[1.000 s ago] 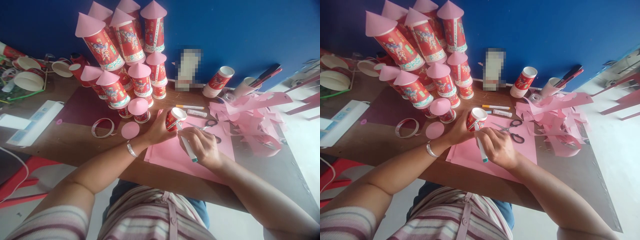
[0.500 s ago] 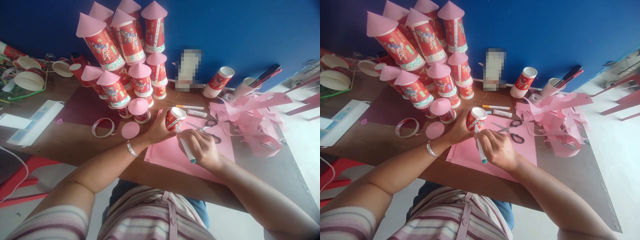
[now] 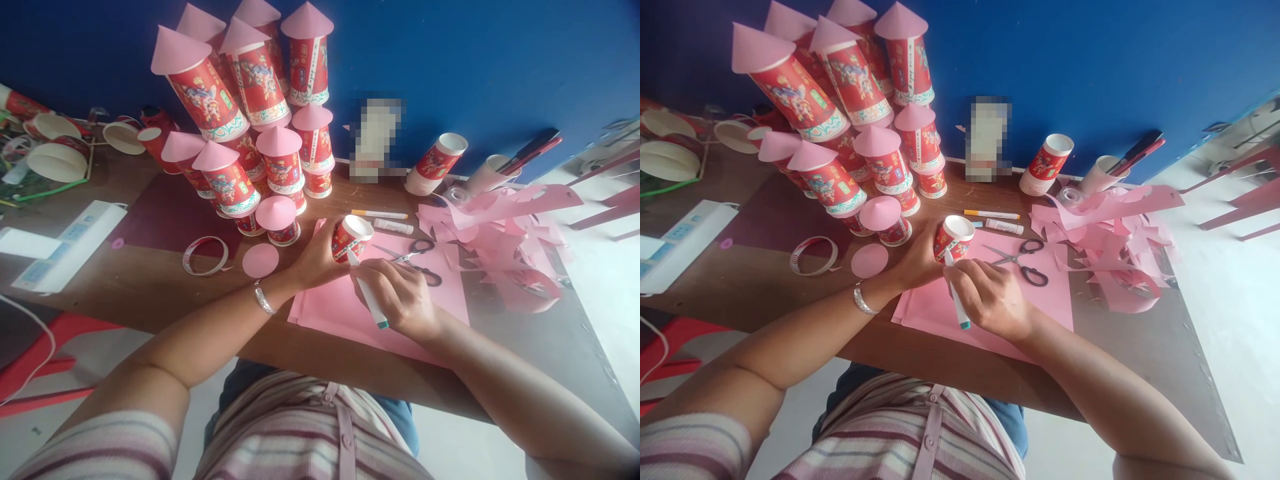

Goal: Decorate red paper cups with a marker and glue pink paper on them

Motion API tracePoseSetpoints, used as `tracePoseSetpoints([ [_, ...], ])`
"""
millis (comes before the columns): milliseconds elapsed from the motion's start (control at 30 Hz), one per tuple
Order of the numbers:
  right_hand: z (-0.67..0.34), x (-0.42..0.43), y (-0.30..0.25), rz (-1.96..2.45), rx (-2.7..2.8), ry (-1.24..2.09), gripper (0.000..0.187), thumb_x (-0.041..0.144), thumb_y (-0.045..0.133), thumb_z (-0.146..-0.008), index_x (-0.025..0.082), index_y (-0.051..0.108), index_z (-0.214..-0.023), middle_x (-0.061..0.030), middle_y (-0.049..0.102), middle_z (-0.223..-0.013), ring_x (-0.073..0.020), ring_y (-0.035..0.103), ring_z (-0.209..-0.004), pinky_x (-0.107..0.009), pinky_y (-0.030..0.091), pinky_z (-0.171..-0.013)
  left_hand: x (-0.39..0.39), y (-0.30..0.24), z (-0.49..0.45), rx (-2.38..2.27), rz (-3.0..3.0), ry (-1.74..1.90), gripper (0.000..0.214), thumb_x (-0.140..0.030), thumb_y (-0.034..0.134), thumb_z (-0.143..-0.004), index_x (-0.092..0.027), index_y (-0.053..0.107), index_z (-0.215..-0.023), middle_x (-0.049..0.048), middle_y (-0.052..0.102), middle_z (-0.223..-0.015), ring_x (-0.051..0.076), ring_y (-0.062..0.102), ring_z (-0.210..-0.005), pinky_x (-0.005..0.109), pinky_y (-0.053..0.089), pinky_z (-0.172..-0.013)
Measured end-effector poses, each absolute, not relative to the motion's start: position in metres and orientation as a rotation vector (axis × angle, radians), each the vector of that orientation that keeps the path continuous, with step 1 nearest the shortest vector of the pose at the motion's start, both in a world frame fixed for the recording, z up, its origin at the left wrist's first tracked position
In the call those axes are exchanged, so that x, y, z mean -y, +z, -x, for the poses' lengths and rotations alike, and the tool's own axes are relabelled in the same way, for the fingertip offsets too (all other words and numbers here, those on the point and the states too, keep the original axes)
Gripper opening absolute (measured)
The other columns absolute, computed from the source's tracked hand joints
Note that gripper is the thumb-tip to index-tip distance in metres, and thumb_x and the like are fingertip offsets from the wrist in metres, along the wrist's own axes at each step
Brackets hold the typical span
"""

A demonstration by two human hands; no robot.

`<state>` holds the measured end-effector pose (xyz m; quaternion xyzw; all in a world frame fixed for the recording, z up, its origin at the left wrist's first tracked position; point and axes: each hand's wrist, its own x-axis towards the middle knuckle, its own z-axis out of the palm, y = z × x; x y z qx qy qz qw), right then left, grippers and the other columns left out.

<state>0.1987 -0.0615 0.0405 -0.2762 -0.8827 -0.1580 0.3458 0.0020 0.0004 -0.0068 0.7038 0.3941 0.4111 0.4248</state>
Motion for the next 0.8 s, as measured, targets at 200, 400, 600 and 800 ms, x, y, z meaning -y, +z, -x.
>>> tracePoseSetpoints([
  [200,-0.1962,0.0586,0.0391,0.727,2.313,-0.395,0.016,0.002,0.055,-0.103,0.013,0.06,-0.114,-0.007,0.074,-0.089,-0.0169,0.069,-0.072,-0.028,0.049,-0.058,-0.0003,-0.0039,-0.003,-0.965,-1.743,1.031,0.076,-0.047,0.094,-0.073,-0.019,0.056,-0.131,0.0116,0.067,-0.127,0.029,0.064,-0.115,0.043,0.056,-0.101],
  [400,-0.1958,0.0609,0.0368,0.734,2.304,-0.403,0.014,0.003,0.055,-0.103,0.014,0.059,-0.111,-0.0048,0.073,-0.086,-0.0154,0.066,-0.069,-0.028,0.048,-0.058,-0.0015,-0.0081,-0.002,-1.022,-1.792,1.034,0.08,-0.049,0.094,-0.072,-0.019,0.054,-0.135,0.0118,0.066,-0.129,0.031,0.061,-0.12,0.047,0.053,-0.106],
  [600,-0.1977,0.0626,0.0356,0.728,2.31,-0.41,0.016,0.001,0.057,-0.101,0.014,0.059,-0.111,-0.0047,0.073,-0.084,-0.0153,0.066,-0.068,-0.028,0.05,-0.057,-0.0024,-0.007,-0.0015,-1.045,-1.748,1.055,0.069,-0.034,0.091,-0.069,-0.02,0.056,-0.127,0.0096,0.066,-0.121,0.03,0.061,-0.115,0.048,0.054,-0.104],
  [800,-0.2009,0.0634,0.037,0.656,2.219,-0.399,0.022,0.003,0.063,-0.097,0.015,0.062,-0.115,-0.003,0.072,-0.083,-0.016,0.069,-0.071,-0.027,0.056,-0.062,-0.0062,-0.0036,-0.0003,-0.909,-1.606,1.09,0.055,-0.032,0.083,-0.074,-0.018,0.055,-0.119,0.0069,0.068,-0.109,0.023,0.067,-0.097,0.039,0.058,-0.088],
])
